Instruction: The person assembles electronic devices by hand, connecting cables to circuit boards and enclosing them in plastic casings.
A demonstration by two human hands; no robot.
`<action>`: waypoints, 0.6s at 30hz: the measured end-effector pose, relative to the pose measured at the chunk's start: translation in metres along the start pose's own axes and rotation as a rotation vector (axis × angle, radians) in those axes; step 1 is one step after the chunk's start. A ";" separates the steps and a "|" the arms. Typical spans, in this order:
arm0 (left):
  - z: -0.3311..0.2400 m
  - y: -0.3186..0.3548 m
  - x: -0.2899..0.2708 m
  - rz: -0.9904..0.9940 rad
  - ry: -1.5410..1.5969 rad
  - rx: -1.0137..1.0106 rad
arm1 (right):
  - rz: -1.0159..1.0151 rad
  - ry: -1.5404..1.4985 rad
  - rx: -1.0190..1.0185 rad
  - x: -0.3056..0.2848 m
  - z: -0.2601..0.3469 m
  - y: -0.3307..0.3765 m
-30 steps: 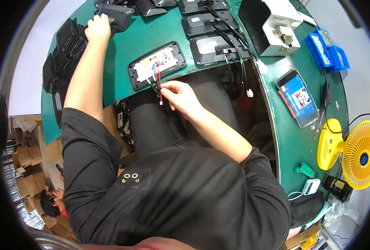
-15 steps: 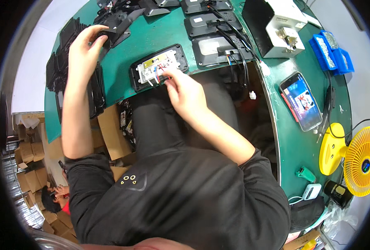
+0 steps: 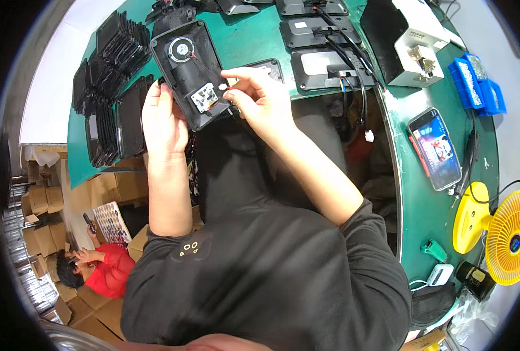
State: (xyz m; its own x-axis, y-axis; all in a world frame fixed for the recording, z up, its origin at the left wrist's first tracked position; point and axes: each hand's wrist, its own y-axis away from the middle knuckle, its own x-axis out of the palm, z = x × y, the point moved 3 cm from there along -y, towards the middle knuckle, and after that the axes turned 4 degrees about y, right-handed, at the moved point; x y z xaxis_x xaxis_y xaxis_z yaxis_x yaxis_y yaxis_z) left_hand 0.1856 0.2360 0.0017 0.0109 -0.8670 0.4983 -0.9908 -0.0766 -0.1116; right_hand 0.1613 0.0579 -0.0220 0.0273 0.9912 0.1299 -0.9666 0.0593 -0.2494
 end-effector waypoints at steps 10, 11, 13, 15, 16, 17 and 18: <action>0.000 0.013 0.005 -0.026 -0.193 0.165 | -0.017 0.393 -0.134 0.010 -0.006 -0.005; -0.001 0.015 0.006 -0.036 -0.240 0.182 | -0.038 0.407 -0.182 0.009 -0.009 -0.006; -0.001 0.017 0.010 -0.041 -0.262 0.172 | -0.056 0.427 -0.260 0.008 -0.016 -0.010; -0.002 0.018 0.013 -0.047 -0.285 0.162 | -0.073 0.446 -0.339 0.007 -0.017 -0.010; -0.002 0.018 0.014 -0.049 -0.283 0.155 | -0.072 0.482 -0.346 0.007 -0.016 -0.009; -0.002 0.019 0.014 -0.049 -0.280 0.148 | -0.071 0.519 -0.353 0.007 -0.014 -0.009; -0.002 0.019 0.014 -0.051 -0.281 0.146 | -0.070 0.518 -0.351 0.007 -0.013 -0.009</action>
State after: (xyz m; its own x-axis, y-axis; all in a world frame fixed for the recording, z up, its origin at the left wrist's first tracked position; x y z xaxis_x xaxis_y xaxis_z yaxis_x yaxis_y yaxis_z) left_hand 0.1670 0.2233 0.0087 0.1170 -0.9608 0.2513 -0.9583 -0.1756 -0.2252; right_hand 0.1732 0.0655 -0.0316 0.2926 0.9072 -0.3022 -0.8191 0.0747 -0.5688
